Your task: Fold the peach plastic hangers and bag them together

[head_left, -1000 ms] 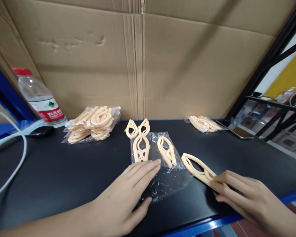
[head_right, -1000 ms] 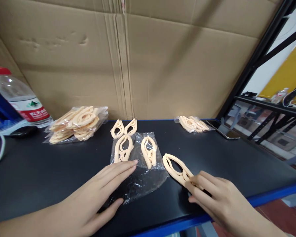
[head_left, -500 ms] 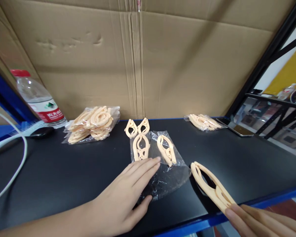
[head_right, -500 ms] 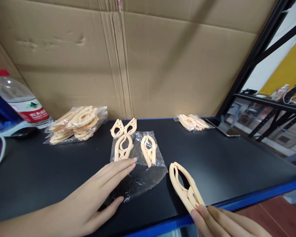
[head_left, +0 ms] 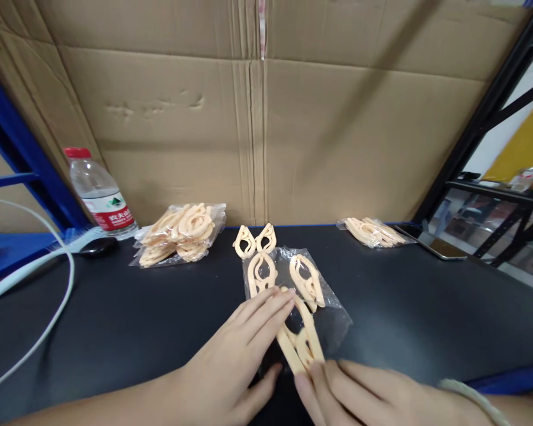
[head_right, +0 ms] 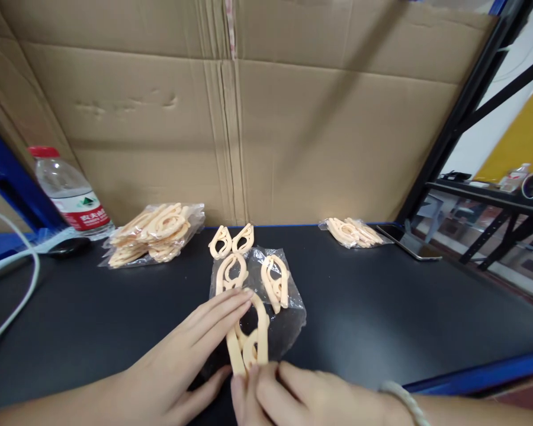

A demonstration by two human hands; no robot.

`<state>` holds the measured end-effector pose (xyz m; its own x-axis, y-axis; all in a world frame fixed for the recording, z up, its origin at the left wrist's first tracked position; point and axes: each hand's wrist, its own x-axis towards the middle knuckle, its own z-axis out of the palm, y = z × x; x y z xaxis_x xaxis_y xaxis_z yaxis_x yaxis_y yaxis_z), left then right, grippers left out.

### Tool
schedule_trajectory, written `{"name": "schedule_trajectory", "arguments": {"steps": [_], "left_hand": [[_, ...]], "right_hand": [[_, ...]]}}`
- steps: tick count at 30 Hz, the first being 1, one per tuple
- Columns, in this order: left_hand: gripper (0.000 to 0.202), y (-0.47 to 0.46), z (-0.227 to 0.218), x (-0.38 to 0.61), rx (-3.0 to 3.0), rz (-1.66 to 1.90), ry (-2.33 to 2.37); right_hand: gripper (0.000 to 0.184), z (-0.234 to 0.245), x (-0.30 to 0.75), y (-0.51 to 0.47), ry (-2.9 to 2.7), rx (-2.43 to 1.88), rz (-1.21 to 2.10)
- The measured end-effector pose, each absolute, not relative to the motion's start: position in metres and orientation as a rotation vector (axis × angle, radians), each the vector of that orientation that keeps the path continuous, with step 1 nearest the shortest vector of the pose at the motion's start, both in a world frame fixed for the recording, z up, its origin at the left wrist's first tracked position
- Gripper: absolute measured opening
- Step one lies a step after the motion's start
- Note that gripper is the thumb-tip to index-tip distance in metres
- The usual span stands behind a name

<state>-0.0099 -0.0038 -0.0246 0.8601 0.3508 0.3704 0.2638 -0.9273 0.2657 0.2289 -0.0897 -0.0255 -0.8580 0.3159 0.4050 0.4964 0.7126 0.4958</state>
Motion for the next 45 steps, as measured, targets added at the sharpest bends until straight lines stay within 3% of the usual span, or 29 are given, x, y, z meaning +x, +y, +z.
{"name": "schedule_trajectory", "arguments": {"steps": [6, 17, 20, 22, 25, 27, 29, 34, 45], "left_hand": [[0.091, -0.002, -0.028, -0.012, 2.855, 0.629, 0.469], [0.089, -0.005, -0.022, -0.009, 2.86, 0.644, 0.509], [0.088, -0.003, -0.023, -0.01, 2.86, 0.655, 0.484], [0.087, -0.002, -0.023, -0.01, 2.856, 0.637, 0.466], [0.085, -0.003, -0.022, -0.01, 2.852, 0.544, 0.497], [0.083, -0.004, -0.02, -0.01, 2.854, 0.525, 0.507], [0.082, -0.005, -0.02, -0.01, 2.86, 0.541, 0.493], [0.083, -0.005, -0.021, -0.01, 2.873, 0.529, 0.496], [0.082, -0.004, -0.018, -0.009, 2.907, 0.538, 0.466]], "right_hand": [[0.027, -0.016, 0.178, -0.04, -2.545, -0.452, -1.122], [0.023, -0.044, 0.163, -0.029, -2.571, -0.937, -0.902], [0.026, -0.024, 0.169, -0.048, -2.47, -0.988, -0.906], [0.017, 0.002, 0.179, -0.05, -2.375, -0.932, -0.914], [0.032, 0.042, 0.205, -0.014, -2.178, -0.927, -0.813], [0.027, 0.054, 0.224, 0.033, -2.241, -1.109, -0.677], [0.023, 0.05, 0.241, 0.084, -2.45, -1.157, -0.467], [0.045, 0.003, 0.249, 0.166, -2.664, -1.027, -0.346], [0.055, -0.032, 0.245, 0.208, -2.676, -0.886, -0.266]]}}
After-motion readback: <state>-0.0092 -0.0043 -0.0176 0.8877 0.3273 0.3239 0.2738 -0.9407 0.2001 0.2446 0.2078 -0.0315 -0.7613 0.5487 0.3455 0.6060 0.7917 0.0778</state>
